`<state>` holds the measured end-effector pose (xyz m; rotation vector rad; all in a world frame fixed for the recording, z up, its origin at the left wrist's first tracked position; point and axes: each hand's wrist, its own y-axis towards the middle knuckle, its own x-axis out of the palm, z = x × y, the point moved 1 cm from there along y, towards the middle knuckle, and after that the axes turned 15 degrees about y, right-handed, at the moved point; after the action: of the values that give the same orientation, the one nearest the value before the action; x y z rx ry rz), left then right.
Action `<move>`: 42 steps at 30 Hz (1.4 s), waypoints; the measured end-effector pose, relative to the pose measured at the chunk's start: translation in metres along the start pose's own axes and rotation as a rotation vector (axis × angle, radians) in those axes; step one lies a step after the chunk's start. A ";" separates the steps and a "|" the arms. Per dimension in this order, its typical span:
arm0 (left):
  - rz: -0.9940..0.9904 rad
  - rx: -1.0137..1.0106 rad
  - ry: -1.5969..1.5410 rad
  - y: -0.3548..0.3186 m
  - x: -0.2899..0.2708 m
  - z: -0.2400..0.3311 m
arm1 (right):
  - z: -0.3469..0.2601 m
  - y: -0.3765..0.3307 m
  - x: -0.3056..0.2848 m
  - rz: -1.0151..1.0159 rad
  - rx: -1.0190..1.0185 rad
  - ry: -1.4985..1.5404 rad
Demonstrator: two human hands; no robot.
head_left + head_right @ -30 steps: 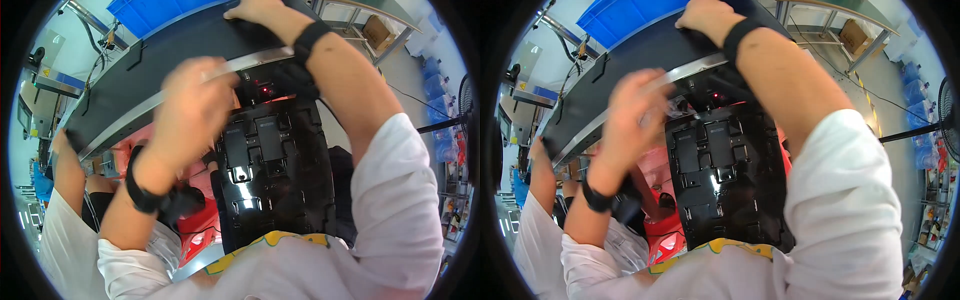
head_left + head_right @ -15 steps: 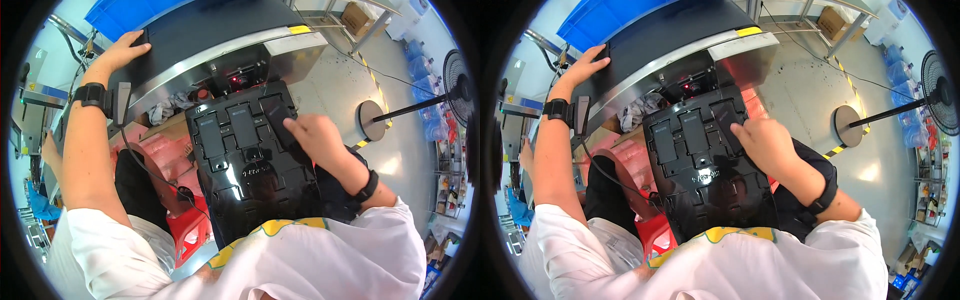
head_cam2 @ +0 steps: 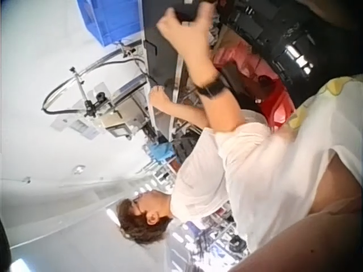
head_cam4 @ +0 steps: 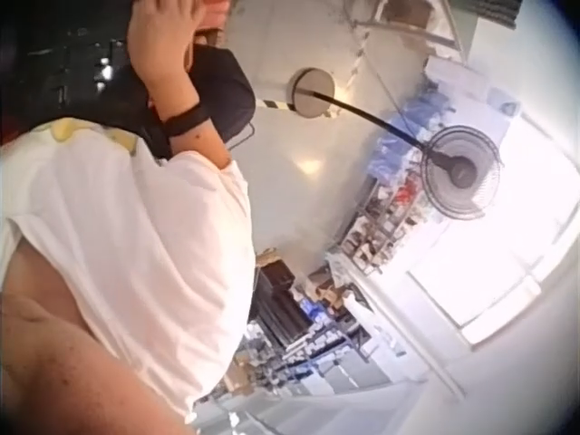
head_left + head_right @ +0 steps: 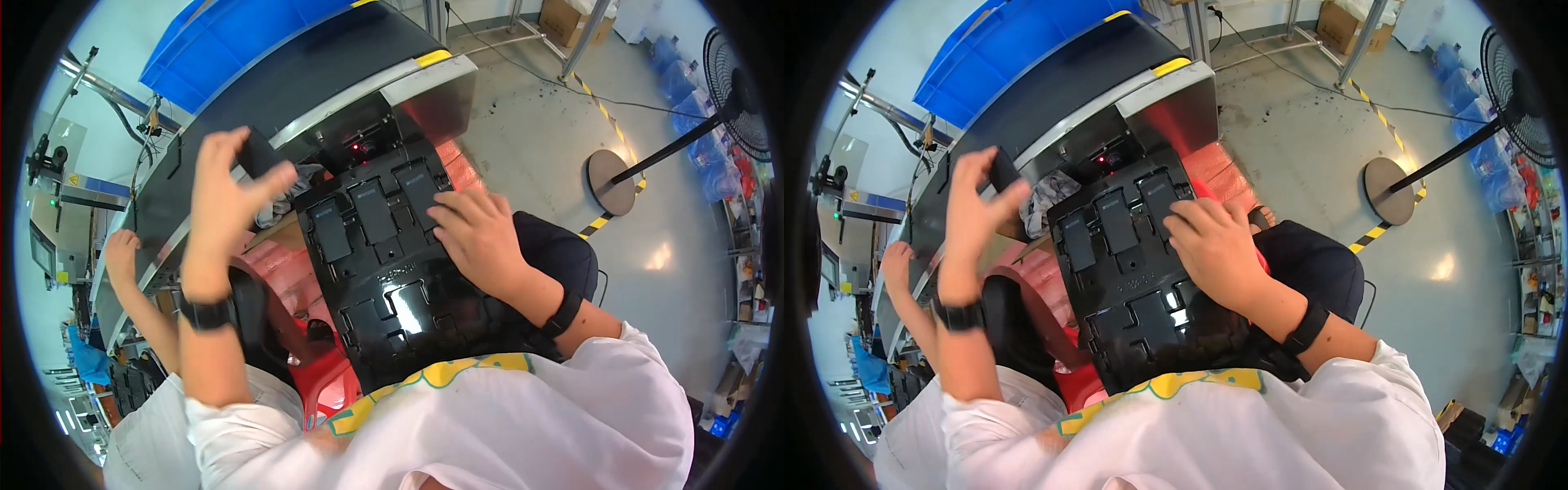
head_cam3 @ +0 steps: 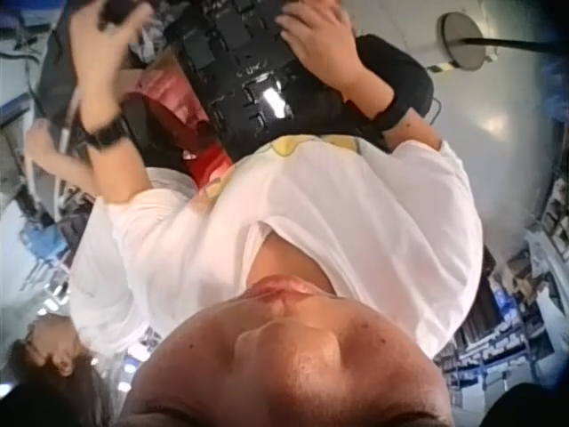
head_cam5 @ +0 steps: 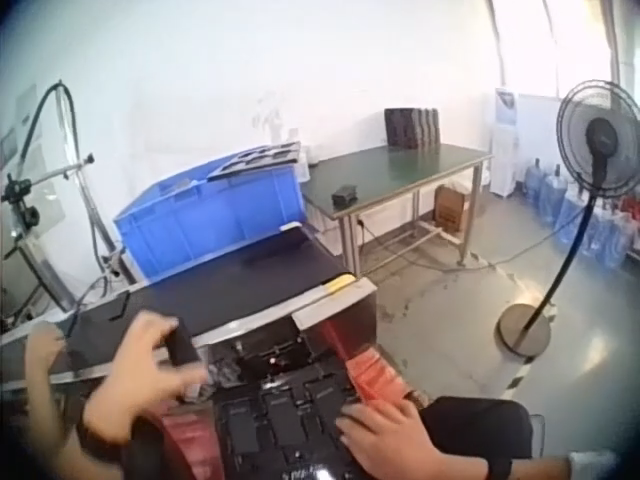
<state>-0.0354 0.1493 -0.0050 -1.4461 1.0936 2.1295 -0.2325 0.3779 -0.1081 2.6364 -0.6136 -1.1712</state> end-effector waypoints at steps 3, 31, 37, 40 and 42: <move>-0.186 0.117 -0.046 -0.071 -0.029 0.058 | 0.004 -0.017 0.012 -0.093 -0.202 -0.108; -0.211 0.174 0.120 -0.234 0.024 0.086 | 0.022 0.046 -0.004 -0.214 -0.824 -0.362; -0.216 0.104 0.014 -0.237 0.027 0.080 | -0.055 0.176 -0.048 -0.206 -0.349 0.125; -0.278 0.153 -0.020 -0.231 0.025 0.077 | -0.054 0.271 -0.035 -0.060 -0.302 0.270; -0.292 0.170 -0.044 -0.231 0.027 0.073 | -0.045 0.324 -0.010 -0.002 -0.172 0.087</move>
<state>0.0571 0.3490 -0.1088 -1.3790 0.9556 1.8125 -0.3000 0.0926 0.0371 2.5275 -0.4725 -1.0524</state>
